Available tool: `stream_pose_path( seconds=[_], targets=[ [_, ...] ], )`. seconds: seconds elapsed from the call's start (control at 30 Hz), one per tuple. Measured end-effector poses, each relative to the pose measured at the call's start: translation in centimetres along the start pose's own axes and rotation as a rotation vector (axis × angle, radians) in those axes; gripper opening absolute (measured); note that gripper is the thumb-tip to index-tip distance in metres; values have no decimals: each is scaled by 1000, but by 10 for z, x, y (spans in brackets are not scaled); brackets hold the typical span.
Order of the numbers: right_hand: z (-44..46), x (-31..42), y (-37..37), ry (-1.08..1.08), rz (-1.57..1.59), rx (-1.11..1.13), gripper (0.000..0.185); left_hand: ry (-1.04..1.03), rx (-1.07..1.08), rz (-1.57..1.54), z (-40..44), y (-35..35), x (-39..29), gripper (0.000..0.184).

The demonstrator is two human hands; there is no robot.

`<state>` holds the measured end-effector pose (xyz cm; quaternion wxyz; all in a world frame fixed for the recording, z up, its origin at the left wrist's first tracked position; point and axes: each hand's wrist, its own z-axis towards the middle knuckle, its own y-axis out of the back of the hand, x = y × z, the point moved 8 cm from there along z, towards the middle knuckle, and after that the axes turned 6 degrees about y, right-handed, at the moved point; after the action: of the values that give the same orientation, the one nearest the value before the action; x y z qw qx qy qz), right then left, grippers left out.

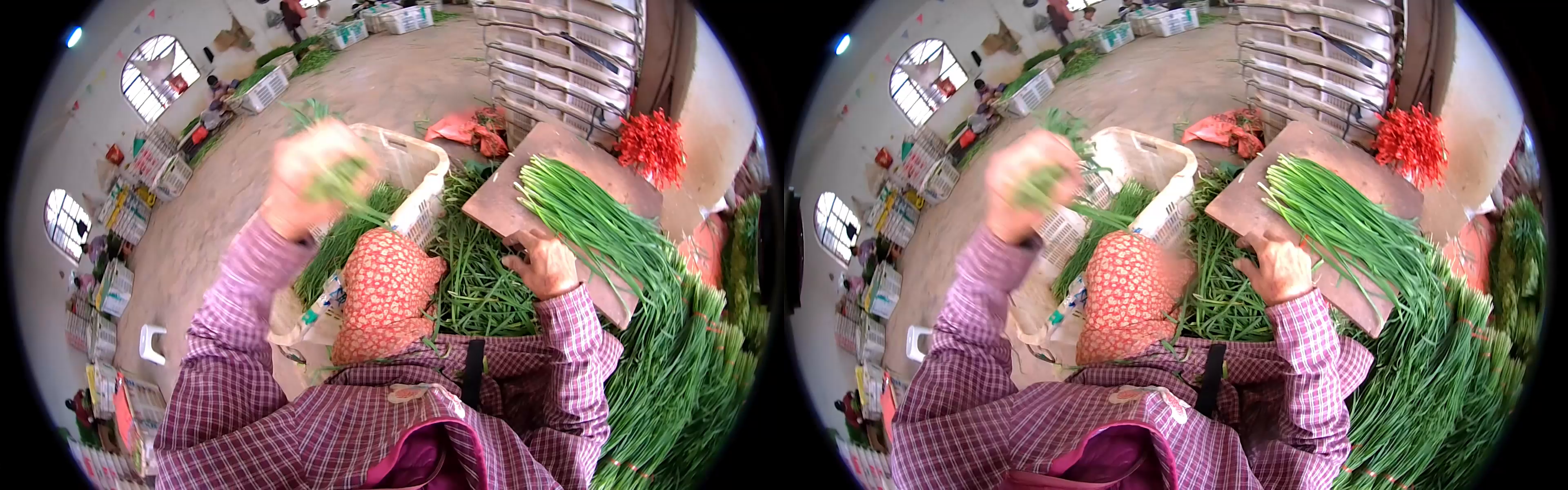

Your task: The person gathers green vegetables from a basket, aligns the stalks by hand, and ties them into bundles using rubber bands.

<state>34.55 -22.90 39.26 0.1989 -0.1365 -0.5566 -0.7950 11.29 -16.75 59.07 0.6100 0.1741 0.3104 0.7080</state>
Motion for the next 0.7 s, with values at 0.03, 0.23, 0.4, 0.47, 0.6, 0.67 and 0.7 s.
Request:
stream_pose_path(
  seconds=[0.03,0.23,0.4,0.47,0.6,0.67,0.7],
  targets=[
    [-2,2,-6,15,-3,12,27,-198,33,99,-20,-26,-14,18],
    [-26,9,-35,51,280,27,33,-105,343,245,-173,-156,-41,7],
    [-27,22,-54,38,432,79,23,-61,467,208,-197,-168,-55,8],
    [-21,31,-57,51,448,82,22,-79,522,236,-207,-179,-57,7],
    [-13,46,-63,51,495,84,19,-133,633,310,-228,-198,-59,10],
    [-10,53,-70,40,509,94,19,-140,690,329,-236,-206,-61,11],
    [-7,57,-73,34,539,87,17,-153,746,353,-242,-211,-62,12]
  ],
)
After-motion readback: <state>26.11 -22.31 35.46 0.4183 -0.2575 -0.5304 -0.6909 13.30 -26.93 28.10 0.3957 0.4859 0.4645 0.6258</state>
